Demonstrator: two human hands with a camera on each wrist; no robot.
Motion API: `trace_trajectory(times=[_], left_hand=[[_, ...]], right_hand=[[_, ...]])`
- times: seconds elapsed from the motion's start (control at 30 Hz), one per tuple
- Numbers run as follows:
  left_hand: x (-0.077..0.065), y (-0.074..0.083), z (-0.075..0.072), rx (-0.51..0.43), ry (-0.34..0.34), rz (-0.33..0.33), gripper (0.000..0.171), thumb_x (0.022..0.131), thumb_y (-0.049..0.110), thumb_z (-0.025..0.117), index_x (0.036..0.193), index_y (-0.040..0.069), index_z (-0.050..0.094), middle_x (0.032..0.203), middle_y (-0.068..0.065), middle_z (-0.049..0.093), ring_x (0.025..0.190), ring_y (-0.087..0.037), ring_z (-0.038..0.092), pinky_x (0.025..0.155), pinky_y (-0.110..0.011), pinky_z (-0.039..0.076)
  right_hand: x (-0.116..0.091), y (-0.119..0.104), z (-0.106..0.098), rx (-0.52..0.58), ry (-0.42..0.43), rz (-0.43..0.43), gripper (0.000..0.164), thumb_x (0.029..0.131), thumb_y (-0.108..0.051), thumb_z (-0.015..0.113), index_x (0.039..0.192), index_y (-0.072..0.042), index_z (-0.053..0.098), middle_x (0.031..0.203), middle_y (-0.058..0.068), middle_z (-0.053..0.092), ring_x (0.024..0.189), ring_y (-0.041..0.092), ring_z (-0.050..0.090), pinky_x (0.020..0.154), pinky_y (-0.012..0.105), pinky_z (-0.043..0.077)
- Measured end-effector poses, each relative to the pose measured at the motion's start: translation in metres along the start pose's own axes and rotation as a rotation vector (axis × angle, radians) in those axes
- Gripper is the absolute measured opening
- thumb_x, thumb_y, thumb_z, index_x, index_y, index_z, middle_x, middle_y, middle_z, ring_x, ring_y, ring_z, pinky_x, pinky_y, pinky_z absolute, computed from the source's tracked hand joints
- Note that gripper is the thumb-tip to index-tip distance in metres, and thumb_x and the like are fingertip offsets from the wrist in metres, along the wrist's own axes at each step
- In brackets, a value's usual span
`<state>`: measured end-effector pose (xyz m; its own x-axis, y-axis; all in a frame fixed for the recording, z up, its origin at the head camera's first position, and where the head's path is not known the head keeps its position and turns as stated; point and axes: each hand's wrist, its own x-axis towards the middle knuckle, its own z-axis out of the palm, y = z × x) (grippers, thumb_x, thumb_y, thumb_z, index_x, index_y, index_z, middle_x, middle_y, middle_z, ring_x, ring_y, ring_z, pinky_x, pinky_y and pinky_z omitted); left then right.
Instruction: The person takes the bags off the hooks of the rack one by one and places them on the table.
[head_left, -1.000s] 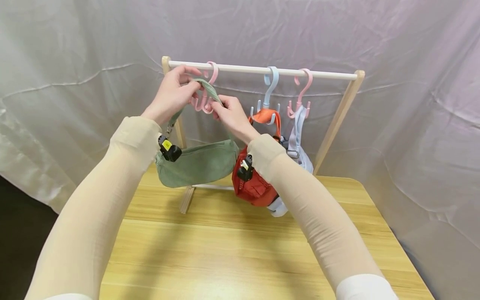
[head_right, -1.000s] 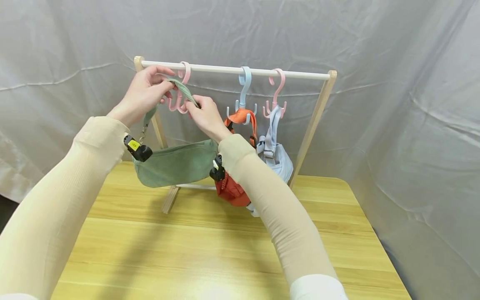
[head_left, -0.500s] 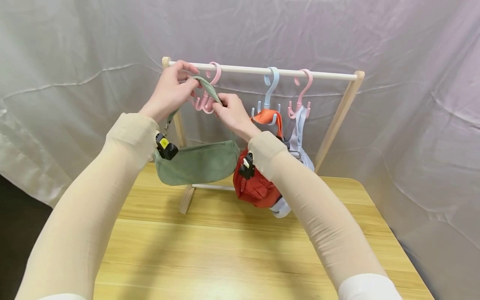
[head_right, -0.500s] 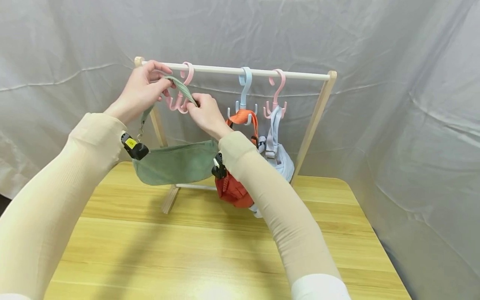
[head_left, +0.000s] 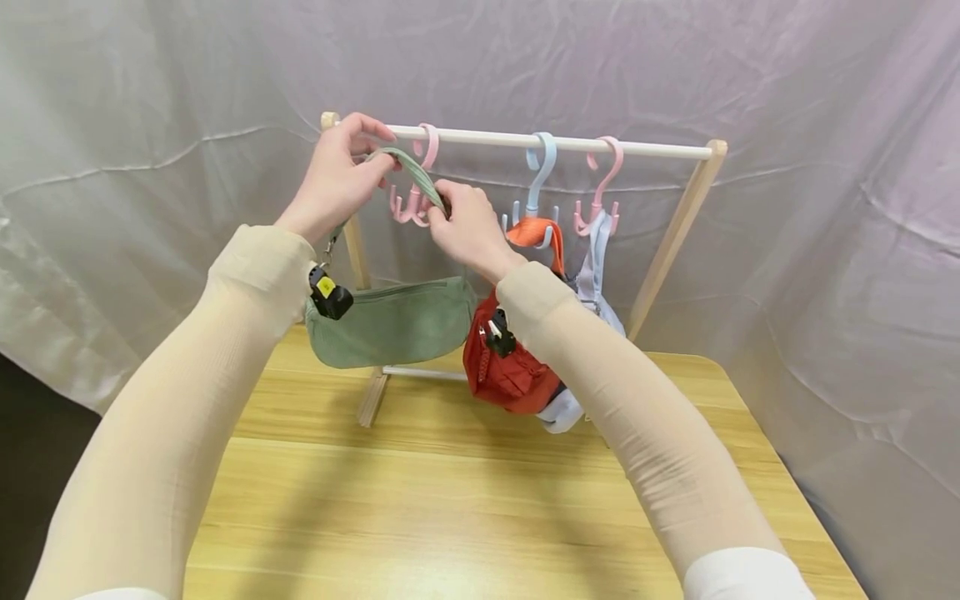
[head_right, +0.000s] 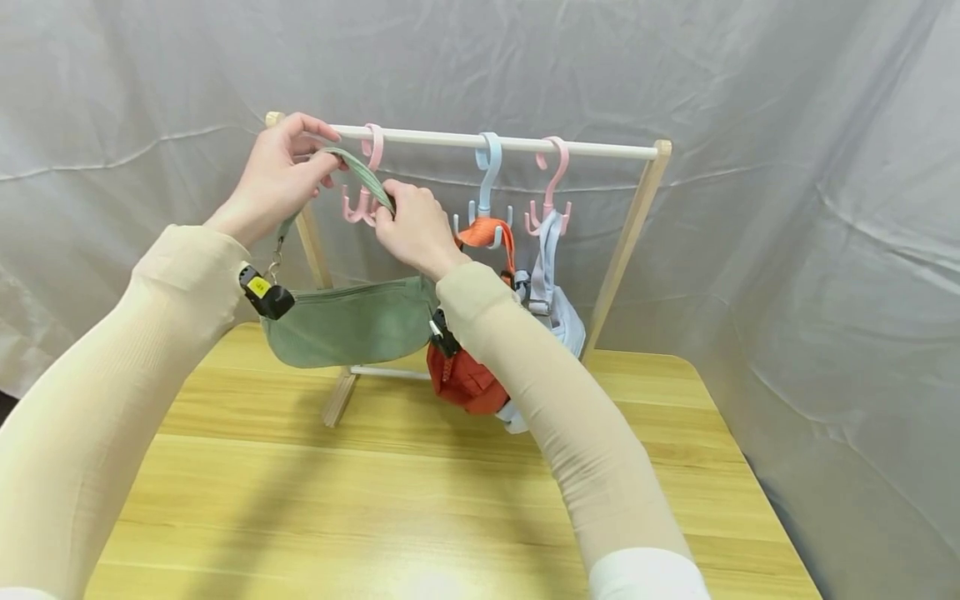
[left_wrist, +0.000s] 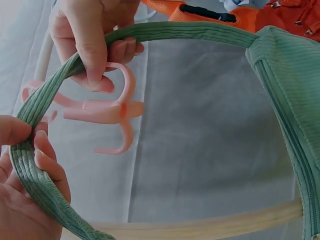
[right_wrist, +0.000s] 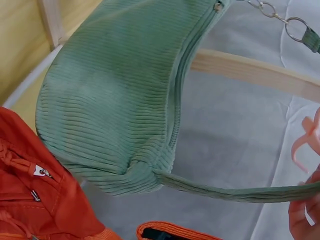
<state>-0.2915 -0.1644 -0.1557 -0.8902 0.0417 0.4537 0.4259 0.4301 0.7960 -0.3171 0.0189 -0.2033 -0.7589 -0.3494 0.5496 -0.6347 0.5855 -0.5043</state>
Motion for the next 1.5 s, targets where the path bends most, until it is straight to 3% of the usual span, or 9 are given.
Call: trace_trajectory(times=[0.2,0.6,0.97,1.2,1.5], left_hand=[[-0.002,0.001,0.004,-0.029,0.054,0.024,0.02,0.095,0.01,0.052,0.112,0.017,0.059,0.088,0.01,0.064,0.068,-0.007,0.059,0.067,-0.023,0.045],[-0.011,0.0,0.009,-0.109,0.109,0.109,0.014,0.094,0.009,0.054,0.104,0.016,0.062,0.088,0.008,0.065,0.063,-0.008,0.057,0.062,-0.021,0.046],[-0.021,-0.007,0.007,-0.182,0.119,0.117,0.019,0.093,0.004,0.051,0.1,0.015,0.065,0.082,0.011,0.067,0.061,-0.009,0.055,0.058,-0.018,0.046],[-0.027,-0.012,0.007,-0.202,0.118,0.127,0.017,0.094,0.004,0.053,0.1,0.015,0.064,0.081,0.01,0.068,0.061,-0.008,0.055,0.058,-0.019,0.047],[-0.037,-0.016,0.006,-0.23,0.134,0.141,0.017,0.094,0.004,0.056,0.101,0.017,0.065,0.082,0.009,0.066,0.062,-0.008,0.057,0.06,-0.019,0.048]], right_hand=[[-0.002,-0.001,-0.002,-0.106,0.064,-0.022,0.007,0.093,-0.015,0.057,0.09,-0.014,0.063,0.073,0.0,0.056,0.07,0.017,0.054,0.062,0.028,0.037],[-0.006,0.002,-0.004,-0.091,0.12,-0.114,0.004,0.093,-0.012,0.06,0.092,-0.012,0.064,0.071,0.001,0.053,0.069,0.017,0.05,0.064,0.027,0.035],[-0.019,0.015,-0.006,-0.005,0.123,-0.084,0.018,0.087,-0.004,0.062,0.103,-0.008,0.07,0.07,0.003,0.059,0.062,0.014,0.047,0.064,0.024,0.033],[-0.032,0.019,-0.002,0.122,0.112,-0.073,0.026,0.083,0.001,0.06,0.107,-0.006,0.069,0.072,0.002,0.06,0.06,0.012,0.046,0.063,0.022,0.034],[-0.054,0.025,0.01,0.209,0.099,-0.057,0.022,0.083,0.001,0.06,0.101,-0.007,0.068,0.071,0.002,0.058,0.06,0.011,0.045,0.062,0.023,0.035]])
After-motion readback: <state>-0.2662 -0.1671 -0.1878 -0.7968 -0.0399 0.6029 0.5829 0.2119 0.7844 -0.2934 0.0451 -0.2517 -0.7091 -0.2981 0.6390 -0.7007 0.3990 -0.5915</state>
